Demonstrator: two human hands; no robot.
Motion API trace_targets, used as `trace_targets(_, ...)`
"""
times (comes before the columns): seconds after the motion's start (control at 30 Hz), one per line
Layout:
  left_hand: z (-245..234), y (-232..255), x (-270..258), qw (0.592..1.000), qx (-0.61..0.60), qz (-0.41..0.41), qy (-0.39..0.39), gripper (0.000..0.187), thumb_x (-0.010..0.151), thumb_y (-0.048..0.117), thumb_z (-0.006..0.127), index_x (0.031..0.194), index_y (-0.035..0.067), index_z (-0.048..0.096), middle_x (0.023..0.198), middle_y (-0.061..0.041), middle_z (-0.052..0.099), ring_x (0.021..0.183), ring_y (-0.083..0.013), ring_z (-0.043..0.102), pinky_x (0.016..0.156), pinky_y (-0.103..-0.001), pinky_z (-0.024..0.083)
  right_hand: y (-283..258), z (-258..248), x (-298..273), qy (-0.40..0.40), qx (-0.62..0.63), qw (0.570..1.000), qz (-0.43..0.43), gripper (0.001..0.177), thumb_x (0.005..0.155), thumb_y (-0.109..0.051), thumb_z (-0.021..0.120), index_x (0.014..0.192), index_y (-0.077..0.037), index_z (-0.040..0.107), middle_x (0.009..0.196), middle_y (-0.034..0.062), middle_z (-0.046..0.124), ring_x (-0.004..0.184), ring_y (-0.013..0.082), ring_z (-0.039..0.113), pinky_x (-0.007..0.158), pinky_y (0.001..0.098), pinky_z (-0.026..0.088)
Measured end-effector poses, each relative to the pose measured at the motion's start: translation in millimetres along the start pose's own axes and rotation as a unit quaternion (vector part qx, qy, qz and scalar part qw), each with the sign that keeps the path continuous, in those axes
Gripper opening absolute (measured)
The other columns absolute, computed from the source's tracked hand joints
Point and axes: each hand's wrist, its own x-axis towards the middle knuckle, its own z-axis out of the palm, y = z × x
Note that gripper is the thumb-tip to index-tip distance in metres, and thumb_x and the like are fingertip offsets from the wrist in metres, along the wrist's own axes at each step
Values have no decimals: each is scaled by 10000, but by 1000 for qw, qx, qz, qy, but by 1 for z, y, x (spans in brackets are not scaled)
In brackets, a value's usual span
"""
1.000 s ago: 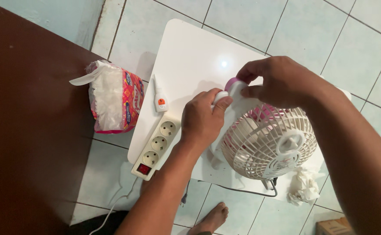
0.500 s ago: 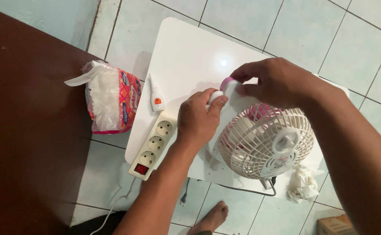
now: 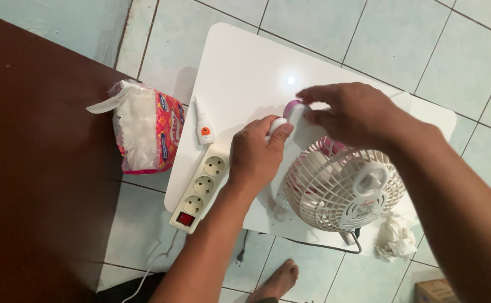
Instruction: The person assembles a small white and pink electric fan on a white table. They use a screwdriver to tighten screws on the fan's base and cage, securing the components together.
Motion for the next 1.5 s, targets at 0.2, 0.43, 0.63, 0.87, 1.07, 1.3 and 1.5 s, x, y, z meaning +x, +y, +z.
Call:
trace_targets(0.2, 2, 0, 0, 1000, -10, -11, 8, 342, 953, 377, 644, 1076, 72, 739, 914, -115, 743, 790, -265, 712, 729, -376, 547, 54, -1, -22, 202, 165, 963, -67, 262, 1046, -157, 567, 1280, -108, 674, 1203, 117, 728, 1064, 246, 722, 874, 368, 605)
trace_targets(0.43, -3, 12, 8, 991, 27, -129, 12, 501, 796, 551, 738, 891, 60, 776, 690, -65, 745, 630, -194, 730, 610, -342, 565, 184, 75, -100, 461, 242, 851, 74, 141, 1096, -123, 638, 1111, 11, 678, 963, 77, 707, 775, 79, 602, 696, 222, 480)
trace_targets(0.63, 1, 15, 17, 995, 70, -68, 25, 486, 792, 544, 758, 975, 94, 784, 683, -75, 732, 590, -193, 695, 562, -349, 526, 250, 243, -137, 183, 157, 923, 299, 240, 983, -322, 662, 1132, -175, 779, 972, 78, 809, 863, 236, 761, 817, 368, 570)
trace_targets(0.87, 2, 2, 19, 1000, 13, 18, 11, 435, 861, 471, 735, 1069, 90, 760, 885, -71, 795, 772, -183, 762, 706, -310, 579, 202, 306, -116, 189, 234, 896, 326, 425, 859, -285, 773, 1154, -7, 644, 941, 131, 782, 810, 275, 761, 758, 390, 578)
trace_targets(1.07, 4, -9, 20, 999, -15, 32, -6, 345, 959, 331, 642, 1163, 64, 721, 994, -89, 788, 903, -186, 752, 818, -311, 556, 204, 286, -115, 216, 237, 896, 308, 361, 892, -296, 734, 1114, -14, 699, 925, 132, 785, 826, 253, 762, 782, 366, 576)
trace_targets(1.3, -1, -8, 16, 997, -58, -27, -38, 359, 938, 289, 667, 1207, 60, 731, 936, -71, 800, 837, -145, 720, 795, -288, 565, 203, 260, -198, 279, 238, 872, 324, 365, 938, -259, 684, 1210, -17, 702, 950, 132, 777, 839, 222, 742, 812, 362, 548)
trace_targets(1.5, -3, -6, 9, 996, -76, 28, -39, 397, 852, 237, 716, 1191, 30, 720, 974, -58, 786, 889, -121, 738, 816, -276, 579, 179, 235, -254, 411, 250, 866, 137, 325, 1056, -57, 579, 1365, 33, 627, 891, 69, 671, 765, 70, 597, 795, 208, 480)
